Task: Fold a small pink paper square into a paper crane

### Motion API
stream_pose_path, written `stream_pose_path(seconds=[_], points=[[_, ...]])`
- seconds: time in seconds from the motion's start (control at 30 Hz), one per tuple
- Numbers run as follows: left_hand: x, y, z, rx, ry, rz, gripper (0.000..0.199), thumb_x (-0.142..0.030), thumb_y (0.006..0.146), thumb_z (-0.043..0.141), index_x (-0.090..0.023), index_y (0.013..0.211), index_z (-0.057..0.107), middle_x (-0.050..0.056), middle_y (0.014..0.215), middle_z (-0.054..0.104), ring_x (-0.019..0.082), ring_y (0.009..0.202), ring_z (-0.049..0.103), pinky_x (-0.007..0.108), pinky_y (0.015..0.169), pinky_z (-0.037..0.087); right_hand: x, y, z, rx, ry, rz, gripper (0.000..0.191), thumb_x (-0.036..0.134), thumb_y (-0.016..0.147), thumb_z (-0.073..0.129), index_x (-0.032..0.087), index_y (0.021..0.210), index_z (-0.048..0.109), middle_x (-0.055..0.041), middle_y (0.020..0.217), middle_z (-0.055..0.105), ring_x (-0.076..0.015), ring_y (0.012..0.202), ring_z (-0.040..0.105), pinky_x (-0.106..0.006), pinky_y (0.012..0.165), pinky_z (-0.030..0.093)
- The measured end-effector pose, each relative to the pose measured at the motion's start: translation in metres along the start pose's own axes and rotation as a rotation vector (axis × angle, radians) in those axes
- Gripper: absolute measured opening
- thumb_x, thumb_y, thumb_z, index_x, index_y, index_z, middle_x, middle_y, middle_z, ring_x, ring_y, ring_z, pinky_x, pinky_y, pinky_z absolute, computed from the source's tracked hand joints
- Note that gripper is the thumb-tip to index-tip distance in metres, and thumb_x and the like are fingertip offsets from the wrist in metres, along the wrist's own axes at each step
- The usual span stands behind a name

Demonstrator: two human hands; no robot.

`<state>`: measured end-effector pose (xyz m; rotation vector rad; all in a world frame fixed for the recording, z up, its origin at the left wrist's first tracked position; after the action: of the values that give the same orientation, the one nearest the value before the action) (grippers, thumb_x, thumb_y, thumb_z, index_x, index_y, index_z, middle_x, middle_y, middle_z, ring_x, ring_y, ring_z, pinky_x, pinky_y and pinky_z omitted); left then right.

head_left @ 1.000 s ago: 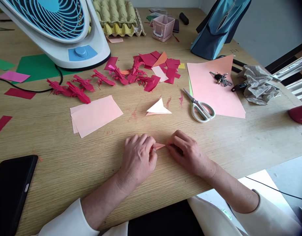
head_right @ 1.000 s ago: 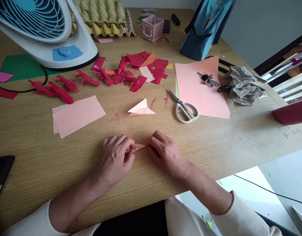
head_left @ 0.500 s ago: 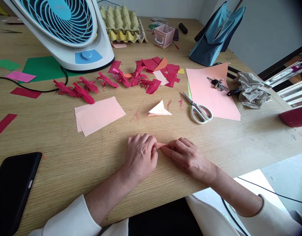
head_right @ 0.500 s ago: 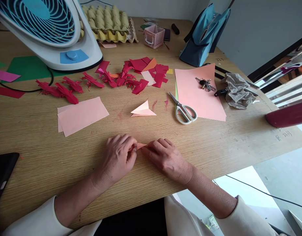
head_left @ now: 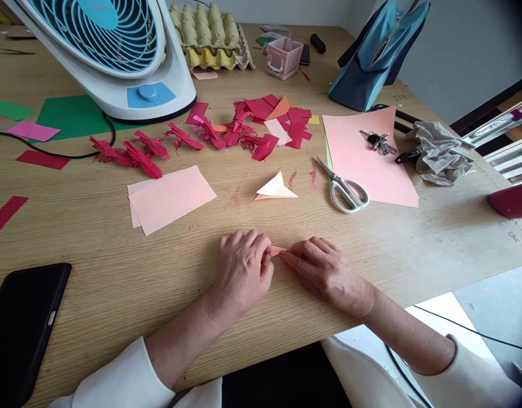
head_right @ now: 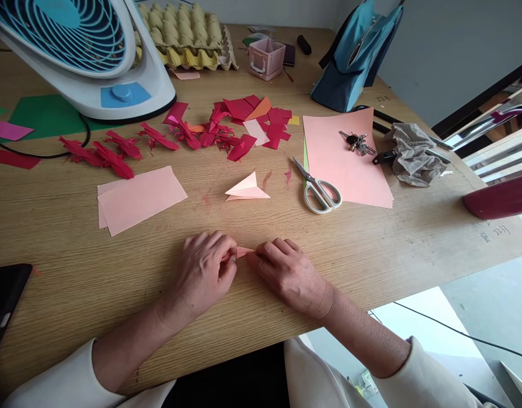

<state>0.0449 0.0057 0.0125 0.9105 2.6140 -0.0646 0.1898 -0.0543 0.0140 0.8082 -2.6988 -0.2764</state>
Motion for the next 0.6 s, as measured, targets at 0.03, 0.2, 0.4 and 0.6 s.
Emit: stream_pose_path(seconds=[0.03,0.2,0.4,0.6], points=[[0.0000,-0.0001,-0.0001,0.000,-0.002,0.001,0.008,-0.014,0.084,0.051,-0.021,0.082,0.052,0.003,0.088,0.062,0.024,0.085,0.052,0.040,0.076,0.034,-0.0001,-0.0001,0.0000,-0.004,-0.006,0.002,0.034,0.016,0.098,0.049,0.018,0.131,0.059,-0.0094,0.100,0.063,-0.0210,0.083,0.053,-0.037,0.075,0.046],[0.0002,-0.0004,-0.0005,0.001,-0.042,0.009,0.011,-0.011,0.082,0.050,-0.022,0.083,0.052,0.003,0.088,0.063,0.024,0.085,0.053,0.040,0.076,0.034,-0.0008,0.0000,-0.0008,-0.017,-0.046,0.029,0.026,0.015,0.097,0.049,0.016,0.116,0.066,-0.0101,0.097,0.063,-0.0208,0.082,0.053,-0.036,0.074,0.046],[0.0016,0.0001,-0.0003,-0.010,-0.083,-0.014,0.018,-0.009,0.078,0.052,-0.022,0.090,0.052,0.003,0.089,0.065,0.024,0.085,0.054,0.039,0.077,0.035,0.0000,0.0011,0.0000,0.008,-0.052,0.018,0.030,0.017,0.099,0.047,0.019,0.124,0.063,-0.0101,0.101,0.064,-0.0212,0.083,0.052,-0.036,0.074,0.044],[0.0017,-0.0004,-0.0001,-0.003,-0.097,-0.026,0.016,-0.010,0.078,0.052,-0.022,0.089,0.052,0.002,0.090,0.065,0.024,0.086,0.054,0.039,0.078,0.035,0.0037,0.0061,0.0052,0.136,-0.112,-0.052,0.041,0.021,0.099,0.048,0.025,0.139,0.052,-0.0094,0.105,0.061,-0.0222,0.083,0.050,-0.037,0.074,0.042]])
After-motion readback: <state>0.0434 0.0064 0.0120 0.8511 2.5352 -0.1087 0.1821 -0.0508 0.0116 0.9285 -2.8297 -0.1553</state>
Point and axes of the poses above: each hand's wrist, its own y-axis towards the middle knuckle, its own z-axis out of the palm, x = y × z, the point moved 5 cm from there along y, towards the middle knuckle
